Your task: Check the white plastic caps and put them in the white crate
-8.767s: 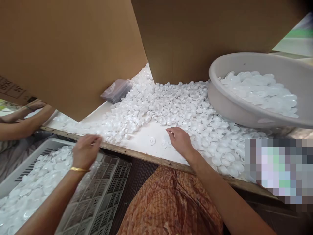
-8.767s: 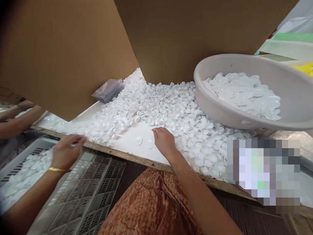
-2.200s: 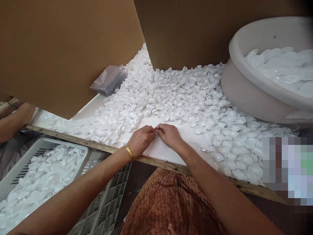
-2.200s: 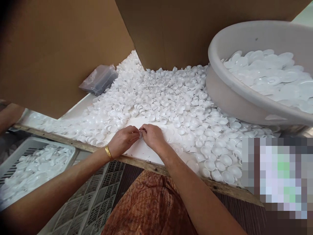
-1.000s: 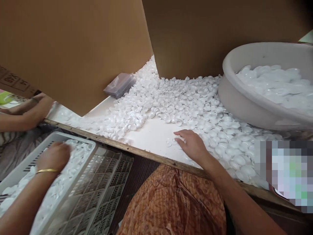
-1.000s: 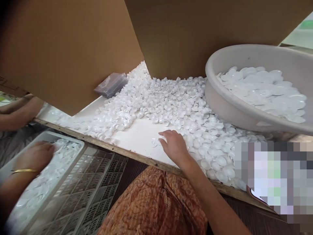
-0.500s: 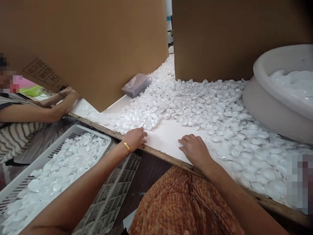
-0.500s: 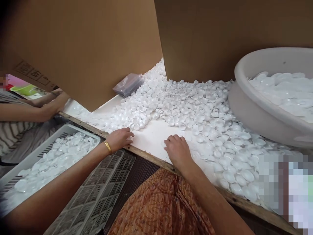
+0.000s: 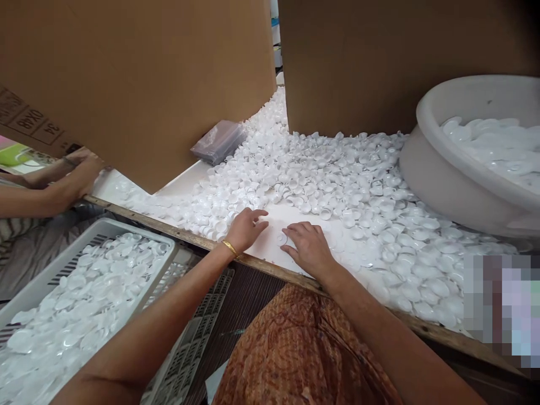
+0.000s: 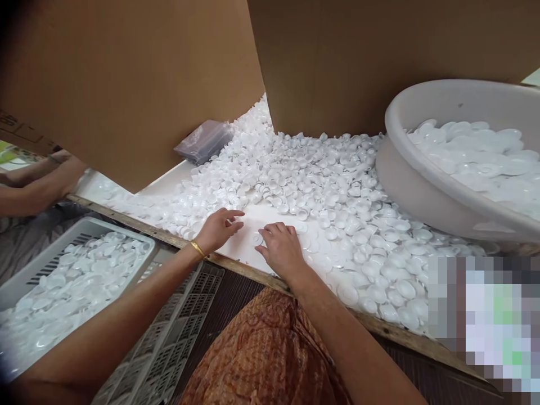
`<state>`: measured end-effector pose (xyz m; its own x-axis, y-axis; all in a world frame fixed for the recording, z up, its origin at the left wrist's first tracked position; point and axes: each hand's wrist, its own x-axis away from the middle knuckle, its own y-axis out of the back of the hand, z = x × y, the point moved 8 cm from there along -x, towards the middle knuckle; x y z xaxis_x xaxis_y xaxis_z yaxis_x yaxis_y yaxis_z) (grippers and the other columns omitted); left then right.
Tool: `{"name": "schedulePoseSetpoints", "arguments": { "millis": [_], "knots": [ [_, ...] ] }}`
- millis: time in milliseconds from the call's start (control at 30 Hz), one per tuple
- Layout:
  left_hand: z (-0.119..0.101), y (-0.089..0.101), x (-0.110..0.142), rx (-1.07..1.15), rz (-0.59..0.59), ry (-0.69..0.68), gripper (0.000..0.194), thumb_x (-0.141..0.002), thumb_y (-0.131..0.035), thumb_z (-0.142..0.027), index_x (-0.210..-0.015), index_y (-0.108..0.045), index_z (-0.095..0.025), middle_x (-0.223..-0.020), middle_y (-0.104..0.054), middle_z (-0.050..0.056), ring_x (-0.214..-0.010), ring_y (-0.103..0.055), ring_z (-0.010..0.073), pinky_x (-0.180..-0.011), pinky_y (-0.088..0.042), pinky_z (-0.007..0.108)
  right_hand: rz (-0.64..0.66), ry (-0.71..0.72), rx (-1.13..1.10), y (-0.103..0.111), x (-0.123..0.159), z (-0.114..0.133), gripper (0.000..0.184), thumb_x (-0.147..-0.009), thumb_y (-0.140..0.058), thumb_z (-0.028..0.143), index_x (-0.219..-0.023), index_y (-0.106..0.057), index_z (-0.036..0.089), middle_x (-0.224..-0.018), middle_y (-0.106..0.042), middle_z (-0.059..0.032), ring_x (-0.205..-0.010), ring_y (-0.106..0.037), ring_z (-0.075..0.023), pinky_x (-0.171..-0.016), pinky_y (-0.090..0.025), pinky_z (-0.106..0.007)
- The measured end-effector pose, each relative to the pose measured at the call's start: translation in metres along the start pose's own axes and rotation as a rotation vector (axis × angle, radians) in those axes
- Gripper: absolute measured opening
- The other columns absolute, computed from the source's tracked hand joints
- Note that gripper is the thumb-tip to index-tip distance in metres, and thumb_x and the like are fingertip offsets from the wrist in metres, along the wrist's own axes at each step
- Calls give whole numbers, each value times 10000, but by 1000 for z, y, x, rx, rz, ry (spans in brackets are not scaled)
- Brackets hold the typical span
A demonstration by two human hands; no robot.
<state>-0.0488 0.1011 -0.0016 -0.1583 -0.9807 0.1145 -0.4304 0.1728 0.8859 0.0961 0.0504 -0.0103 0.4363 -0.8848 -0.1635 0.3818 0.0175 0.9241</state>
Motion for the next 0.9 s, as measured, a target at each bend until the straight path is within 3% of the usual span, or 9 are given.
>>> {"name": "schedulePoseSetpoints", "arguments": {
  "millis": [133,267,533,733,900],
  "knots": [
    [-18,-15,0,-101,-39,-124,209,-801,-565,-278,-975,-650,-199,-912,-519,46,-678,-545,128,-700,-439,276,12,-9,12,0,-1,-1,271,-840,-556,334,-1077,-603,212,-1135,-585,-64,-1048,-448,-227,-819,-313,-361],
    [-16,-16,7,-226,2,-180,159,-825,-535,-280,-855,-647,-171,-848,-531,42,-715,-553,149,-661,-428,264,10,-34,8,0,-2,-3,272,-837,-560,329,-1082,-602,218,-1142,-578,-61,-1060,-443,-223,-825,-316,-364],
    [-22,-20,3,-395,113,-301,223,-849,-437,-170,-955,-633,-172,-925,-541,71,-778,-558,168,-682,-439,279,27,-22,4,-1,-3,-2,269,-845,-546,326,-1091,-597,230,-1155,-565,-59,-1065,-437,-215,-828,-323,-356],
    [-41,-1,13,-240,-18,-336,174,-841,-524,-261,-848,-679,-182,-871,-547,48,-765,-546,142,-693,-431,258,23,-31,-9,0,-3,-2,252,-849,-542,330,-1064,-608,218,-1139,-571,-52,-1054,-437,-217,-820,-322,-352],
    [-51,-18,28,-244,22,-386,197,-848,-487,-181,-787,-669,-143,-887,-561,62,-767,-546,139,-701,-437,252,10,-46,-18,-1,-5,-2,240,-843,-553,328,-1048,-608,218,-1131,-573,-49,-1043,-440,-218,-818,-318,-355]
  ]
}}
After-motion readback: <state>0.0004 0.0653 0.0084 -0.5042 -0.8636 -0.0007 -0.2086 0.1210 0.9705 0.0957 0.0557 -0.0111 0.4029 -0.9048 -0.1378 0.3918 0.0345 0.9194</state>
